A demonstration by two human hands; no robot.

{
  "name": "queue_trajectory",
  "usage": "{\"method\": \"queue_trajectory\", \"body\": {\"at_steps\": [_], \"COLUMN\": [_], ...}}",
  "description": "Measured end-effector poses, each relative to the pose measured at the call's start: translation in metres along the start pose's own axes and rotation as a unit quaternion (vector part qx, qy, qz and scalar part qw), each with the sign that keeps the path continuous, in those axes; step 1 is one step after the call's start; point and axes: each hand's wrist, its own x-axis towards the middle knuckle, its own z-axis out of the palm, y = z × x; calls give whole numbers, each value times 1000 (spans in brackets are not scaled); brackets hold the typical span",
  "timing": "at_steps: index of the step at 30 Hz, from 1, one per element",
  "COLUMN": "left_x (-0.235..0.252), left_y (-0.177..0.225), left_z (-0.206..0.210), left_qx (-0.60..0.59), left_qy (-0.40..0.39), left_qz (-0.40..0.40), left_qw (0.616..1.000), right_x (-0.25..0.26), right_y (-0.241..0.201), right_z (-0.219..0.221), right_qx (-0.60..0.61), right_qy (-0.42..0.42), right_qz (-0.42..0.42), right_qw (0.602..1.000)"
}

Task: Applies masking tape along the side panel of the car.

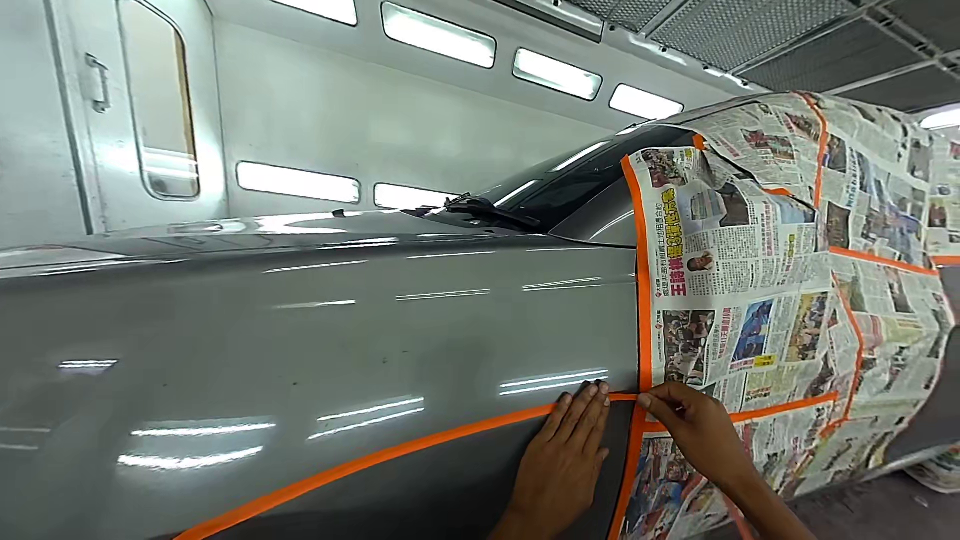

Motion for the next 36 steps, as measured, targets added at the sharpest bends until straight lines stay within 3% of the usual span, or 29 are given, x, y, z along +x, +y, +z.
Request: {"method": "queue_trajectory", "body": {"at_steps": [11,16,22,26,29,33,36], "left_x": [1,5,30,45,48,55,54], "left_y": [2,3,17,24,19,11,9], "left_z": [3,4,14,22,24,20,19], "left_qx": [19,35,15,10,-5,10,43], "left_qy": [6,8,-14,-12,-19,-31,-33], "left_qz": [-8,11,44,93,134,176,186], "left_qw": [1000,999,999,996,991,984,981], "right_x": [9,9,4,1,-3,1,-5], "right_y": [-10,-9,-9,-21,-24,-30,-11], "right_z": [-23,-18,-9,-10,-5,1,3], "right_qx": [-95,-110,-149,-140,-163,-129,-40], "right_qy": [-12,-10,33,11,39,50,129], "right_qz": [74,69,32,67,56,126,217], "right_qw": [993,991,988,988,984,982,967]}}
